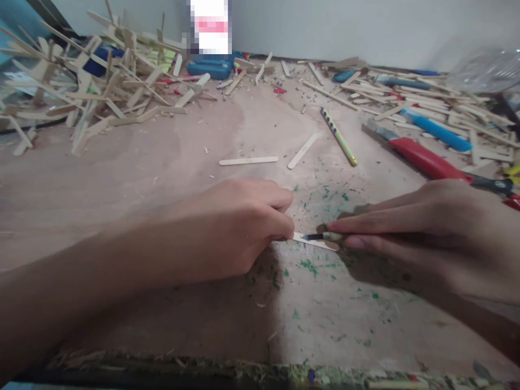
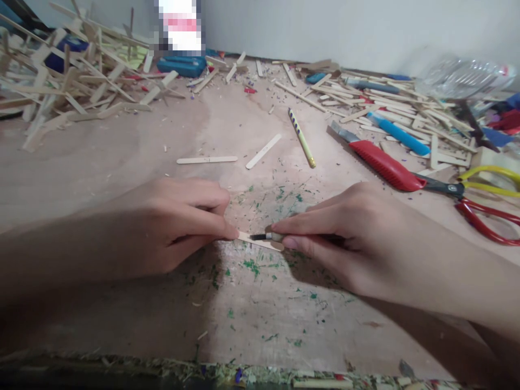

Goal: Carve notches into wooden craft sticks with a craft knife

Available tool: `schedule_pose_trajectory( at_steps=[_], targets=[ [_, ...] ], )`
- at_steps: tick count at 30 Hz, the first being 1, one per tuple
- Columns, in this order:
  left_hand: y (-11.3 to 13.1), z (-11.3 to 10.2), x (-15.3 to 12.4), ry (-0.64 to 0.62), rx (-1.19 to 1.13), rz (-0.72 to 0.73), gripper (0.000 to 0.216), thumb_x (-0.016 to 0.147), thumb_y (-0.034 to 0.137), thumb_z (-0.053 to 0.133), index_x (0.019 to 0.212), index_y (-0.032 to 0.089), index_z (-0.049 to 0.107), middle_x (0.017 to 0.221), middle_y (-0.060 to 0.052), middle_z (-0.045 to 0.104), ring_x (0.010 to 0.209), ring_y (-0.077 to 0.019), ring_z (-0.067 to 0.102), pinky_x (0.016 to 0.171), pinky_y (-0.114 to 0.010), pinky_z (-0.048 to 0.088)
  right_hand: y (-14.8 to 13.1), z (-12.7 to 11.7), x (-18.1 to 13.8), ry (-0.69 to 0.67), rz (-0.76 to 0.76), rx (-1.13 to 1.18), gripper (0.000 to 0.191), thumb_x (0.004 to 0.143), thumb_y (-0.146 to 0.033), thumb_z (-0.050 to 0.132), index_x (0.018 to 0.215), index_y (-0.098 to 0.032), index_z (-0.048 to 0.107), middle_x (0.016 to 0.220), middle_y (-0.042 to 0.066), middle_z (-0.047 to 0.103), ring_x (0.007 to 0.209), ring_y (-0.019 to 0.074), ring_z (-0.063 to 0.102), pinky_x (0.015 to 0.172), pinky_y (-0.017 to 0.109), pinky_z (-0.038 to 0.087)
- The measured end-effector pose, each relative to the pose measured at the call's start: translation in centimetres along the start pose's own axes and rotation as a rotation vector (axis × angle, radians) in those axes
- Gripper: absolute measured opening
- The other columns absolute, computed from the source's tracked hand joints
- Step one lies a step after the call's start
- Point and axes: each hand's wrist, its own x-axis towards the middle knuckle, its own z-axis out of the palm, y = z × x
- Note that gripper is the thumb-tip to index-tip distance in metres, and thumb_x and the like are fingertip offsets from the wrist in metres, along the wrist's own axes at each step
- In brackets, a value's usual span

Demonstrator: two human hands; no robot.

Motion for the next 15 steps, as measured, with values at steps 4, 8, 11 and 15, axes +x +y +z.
schedule_pose_trajectory(
  at_steps=[4, 8, 11, 15],
  targets=[
    [-0.10, 0.11, -0.09, 0.031, 0.004, 0.037, 0.043, 0.110, 0.001, 0.053, 0.075, 0.020, 0.070, 0.083, -0.001, 0.058, 0.078, -0.0160, 0.057, 0.068, -0.035, 0.038, 0.23, 0.03, -0.01, -0.013, 0.004, -0.013, 0.031, 0.123, -0.041, 0.069, 0.137, -0.034, 0.096, 0.104, 0.002, 0.096, 0.068, 0.0147, 0.084, 0.055, 0.024, 0.059],
    [0.10, -0.01, -0.05, 0.022, 0.023, 0.042, 0.043, 0.110, 0.001, 0.055, 0.074, 0.019, 0.071, 0.082, -0.001, 0.058, 0.077, -0.0160, 0.057, 0.068, -0.035, 0.038, 0.26, -0.24, 0.23, -0.045, -0.018, -0.026, 0.035, 0.124, -0.044, 0.066, 0.136, -0.030, 0.096, 0.099, 0.004, 0.095, 0.064, 0.0151, 0.081, 0.053, 0.027, 0.057],
    [0.28, -0.13, 0.05, 0.008, 0.032, 0.036, 0.044, 0.110, 0.000, 0.056, 0.073, 0.019, 0.071, 0.081, -0.001, 0.059, 0.077, -0.0162, 0.057, 0.068, -0.036, 0.039, 0.08, -0.32, 0.39, -0.050, -0.021, -0.002, 0.033, 0.124, -0.043, 0.067, 0.137, -0.033, 0.096, 0.095, 0.003, 0.095, 0.062, 0.0146, 0.079, 0.052, 0.027, 0.056],
    [0.26, -0.17, 0.18, 0.012, 0.039, 0.033, 0.044, 0.111, 0.001, 0.055, 0.075, 0.019, 0.072, 0.081, -0.001, 0.058, 0.077, -0.0168, 0.057, 0.068, -0.036, 0.038, -0.05, -0.19, 0.39, -0.044, 0.027, 0.046, 0.031, 0.122, -0.044, 0.070, 0.136, -0.034, 0.097, 0.091, 0.002, 0.094, 0.057, 0.0135, 0.076, 0.050, 0.027, 0.054]
  ],
)
